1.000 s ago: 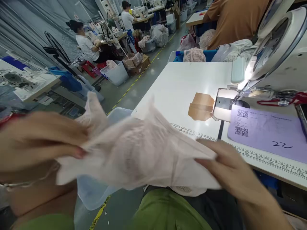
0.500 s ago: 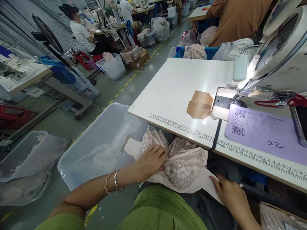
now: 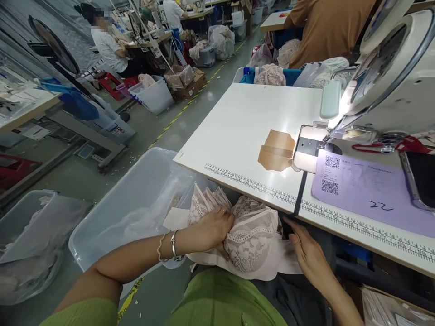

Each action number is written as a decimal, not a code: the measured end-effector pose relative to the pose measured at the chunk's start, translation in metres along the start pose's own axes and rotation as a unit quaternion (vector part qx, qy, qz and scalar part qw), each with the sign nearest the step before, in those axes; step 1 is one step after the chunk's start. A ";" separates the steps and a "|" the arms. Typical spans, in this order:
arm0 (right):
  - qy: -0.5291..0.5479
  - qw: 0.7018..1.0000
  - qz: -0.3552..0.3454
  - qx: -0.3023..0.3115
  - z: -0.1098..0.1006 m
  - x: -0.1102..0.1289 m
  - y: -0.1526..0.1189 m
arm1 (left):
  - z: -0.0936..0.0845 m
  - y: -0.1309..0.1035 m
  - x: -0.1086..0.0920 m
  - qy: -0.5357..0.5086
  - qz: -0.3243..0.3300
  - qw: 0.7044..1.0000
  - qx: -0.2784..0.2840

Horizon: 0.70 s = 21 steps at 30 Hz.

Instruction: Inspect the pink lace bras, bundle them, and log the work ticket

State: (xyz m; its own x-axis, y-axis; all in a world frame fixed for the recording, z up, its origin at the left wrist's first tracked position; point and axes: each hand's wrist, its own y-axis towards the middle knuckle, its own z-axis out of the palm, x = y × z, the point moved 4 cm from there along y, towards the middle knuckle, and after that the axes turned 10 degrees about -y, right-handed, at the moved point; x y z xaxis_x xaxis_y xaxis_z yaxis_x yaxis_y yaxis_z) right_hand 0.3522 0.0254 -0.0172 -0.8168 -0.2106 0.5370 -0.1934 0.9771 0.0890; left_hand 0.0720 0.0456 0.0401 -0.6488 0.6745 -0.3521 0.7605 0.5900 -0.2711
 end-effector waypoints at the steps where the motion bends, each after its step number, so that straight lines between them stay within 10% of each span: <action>1: 0.041 0.999 0.002 0.004 0.003 0.010 0.009 | -0.001 0.001 0.000 0.001 0.002 1.000 -0.004; 9: 0.253 0.956 0.033 0.144 0.011 0.051 0.046 | -0.010 -0.014 -0.001 -0.065 0.010 0.998 0.022; 16: 0.186 0.961 -0.100 0.181 -0.020 0.061 0.038 | -0.018 -0.012 0.003 -0.023 0.026 0.999 0.034; 21: 0.198 0.954 -0.051 0.221 -0.006 0.067 0.055 | -0.012 -0.010 -0.001 -0.020 0.056 0.998 0.023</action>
State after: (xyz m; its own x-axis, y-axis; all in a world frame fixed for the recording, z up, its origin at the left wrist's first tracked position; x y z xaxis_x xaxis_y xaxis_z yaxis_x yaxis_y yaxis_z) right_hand 0.2900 0.0649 0.0287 -0.5297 -0.1898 0.8267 -0.5425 0.8250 -0.1581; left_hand 0.0651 0.0444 0.0541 -0.5590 0.7163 -0.4177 0.8291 0.4907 -0.2680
